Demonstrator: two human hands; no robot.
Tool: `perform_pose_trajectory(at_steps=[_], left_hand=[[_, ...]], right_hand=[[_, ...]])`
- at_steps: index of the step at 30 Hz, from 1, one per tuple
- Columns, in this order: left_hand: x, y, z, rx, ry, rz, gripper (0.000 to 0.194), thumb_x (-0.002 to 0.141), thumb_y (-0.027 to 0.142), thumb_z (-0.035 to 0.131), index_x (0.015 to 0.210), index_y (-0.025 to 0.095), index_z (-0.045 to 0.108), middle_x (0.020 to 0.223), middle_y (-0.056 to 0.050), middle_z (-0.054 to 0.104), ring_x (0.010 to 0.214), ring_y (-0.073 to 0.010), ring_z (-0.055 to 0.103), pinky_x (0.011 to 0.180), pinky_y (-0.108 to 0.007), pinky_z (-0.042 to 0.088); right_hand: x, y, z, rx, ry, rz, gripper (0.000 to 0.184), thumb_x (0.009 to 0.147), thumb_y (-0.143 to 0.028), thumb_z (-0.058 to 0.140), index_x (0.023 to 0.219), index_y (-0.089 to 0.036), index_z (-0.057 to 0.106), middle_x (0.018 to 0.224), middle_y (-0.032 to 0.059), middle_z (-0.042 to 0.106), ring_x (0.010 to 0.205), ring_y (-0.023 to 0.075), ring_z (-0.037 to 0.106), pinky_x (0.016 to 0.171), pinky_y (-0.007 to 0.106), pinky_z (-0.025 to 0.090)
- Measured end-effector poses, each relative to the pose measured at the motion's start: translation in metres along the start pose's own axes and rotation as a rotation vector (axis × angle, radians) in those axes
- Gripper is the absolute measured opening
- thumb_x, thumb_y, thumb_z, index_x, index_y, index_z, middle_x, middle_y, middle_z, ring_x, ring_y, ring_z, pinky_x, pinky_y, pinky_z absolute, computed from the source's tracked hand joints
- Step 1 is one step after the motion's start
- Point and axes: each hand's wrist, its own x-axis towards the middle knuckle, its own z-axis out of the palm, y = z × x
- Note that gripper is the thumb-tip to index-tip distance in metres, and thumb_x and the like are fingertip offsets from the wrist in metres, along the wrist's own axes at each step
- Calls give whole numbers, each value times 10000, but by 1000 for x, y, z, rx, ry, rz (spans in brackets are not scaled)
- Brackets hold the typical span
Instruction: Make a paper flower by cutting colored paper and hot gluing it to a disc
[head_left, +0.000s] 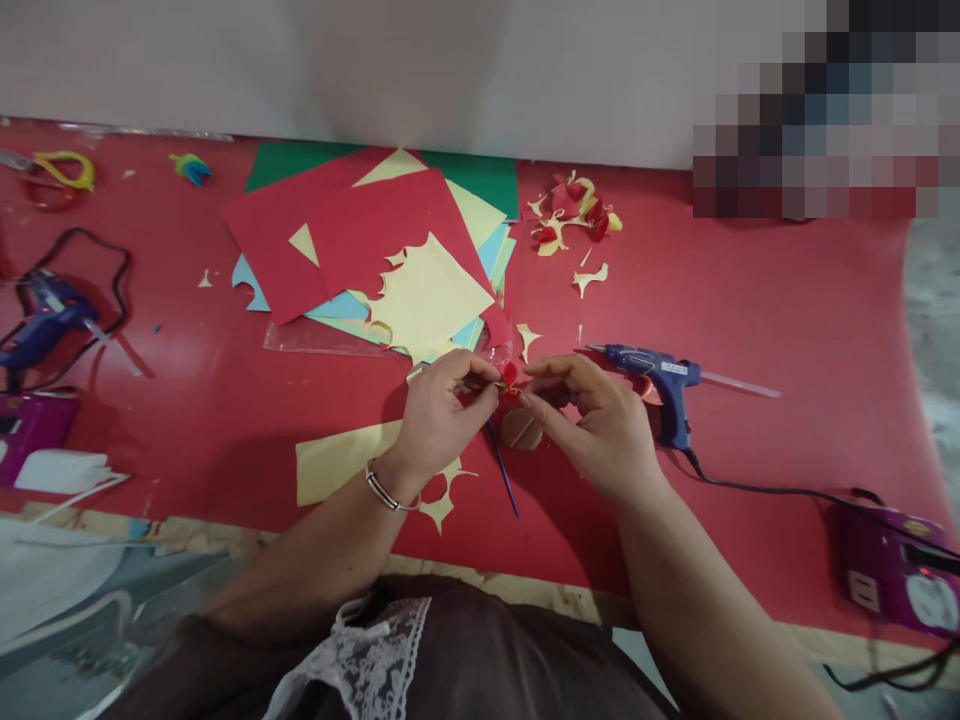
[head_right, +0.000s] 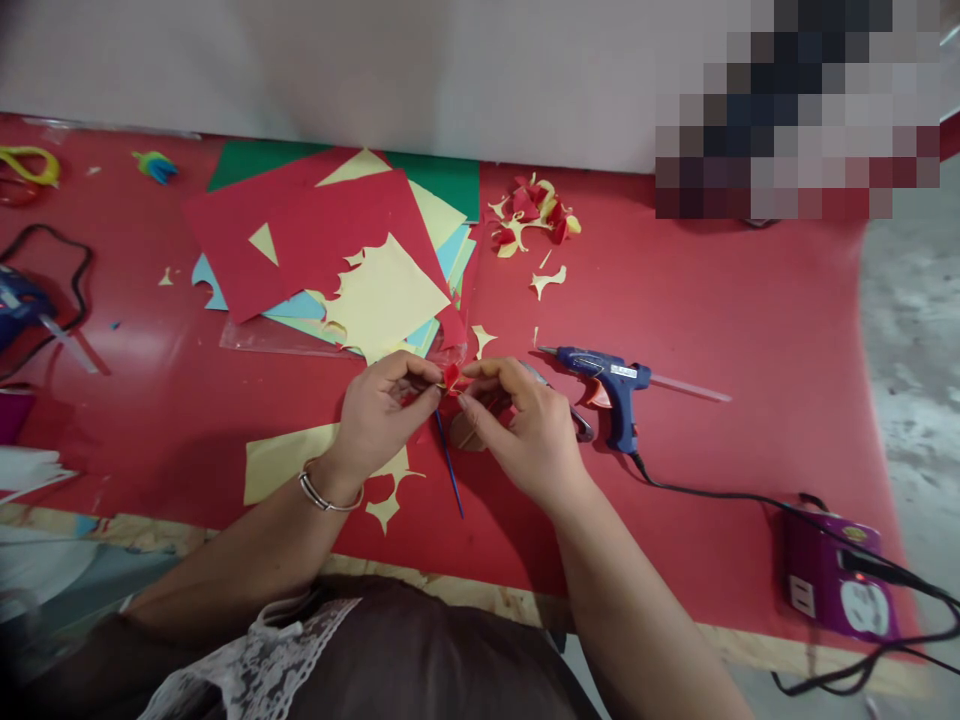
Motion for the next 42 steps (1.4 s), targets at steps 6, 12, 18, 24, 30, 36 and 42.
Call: perform_pose_trajectory(at_steps=[6, 12, 18, 24, 30, 36, 42], left_hand=[[0, 3, 1, -14, 5, -12, 107, 866, 126, 665, 888, 222, 706, 881, -19, 777, 771, -141, 736, 760, -292, 617], [2, 0, 2, -236, -1, -167, 95, 854, 173, 715, 935, 220, 701, 877, -12, 777, 756, -134, 768, 715, -258, 623], [5, -1, 3, -309, 82, -226, 200, 840, 169, 761, 1014, 222, 678, 958, -24, 780, 816, -137, 775, 778, -269, 643], [13, 13, 2, -287, 139, -240, 293, 810, 139, 799, 1056, 226, 664, 894, -5, 740, 776, -134, 768, 736, -252, 649], [45, 18, 15, -271, 122, -167, 290, 831, 91, 782, 1035, 230, 631, 915, 9, 712, 746, -116, 751, 728, -262, 655], [114, 11, 51, -182, 90, -158, 281, 866, 56, 764, 983, 244, 591, 825, 10, 720, 749, -158, 739, 737, -334, 622], [186, 22, 101, -2, 65, 10, 262, 892, 31, 747, 950, 230, 586, 873, -9, 762, 901, -193, 753, 889, -381, 568]], right_hand=[[1, 1, 1, -11, 12, -26, 198, 956, -329, 748, 1133, -240, 758, 925, 29, 814, 860, 193, 784, 688, 287, 545], [1, 1, -1, 16, 48, -43, 223, 968, -382, 779, 1131, -232, 757, 958, 38, 807, 848, 183, 770, 719, 297, 587], [-4, 4, -5, -24, 123, -88, 185, 976, -348, 766, 1109, -219, 759, 935, 40, 803, 772, 173, 749, 713, 303, 610], [-9, 13, -10, -132, 159, -154, 118, 1003, -320, 715, 1061, -225, 756, 890, 29, 798, 750, 178, 753, 728, 314, 604], [-6, 20, -9, -241, 166, -292, 119, 1043, -292, 657, 1028, -217, 748, 900, 53, 806, 769, 191, 753, 723, 319, 587], [-6, 23, -10, -272, 181, -333, 125, 1057, -265, 632, 1005, -216, 735, 905, 58, 792, 775, 185, 728, 719, 308, 569], [-3, 26, -10, -262, 185, -333, 151, 1064, -245, 604, 976, -210, 721, 869, 55, 767, 762, 184, 699, 719, 308, 538]])
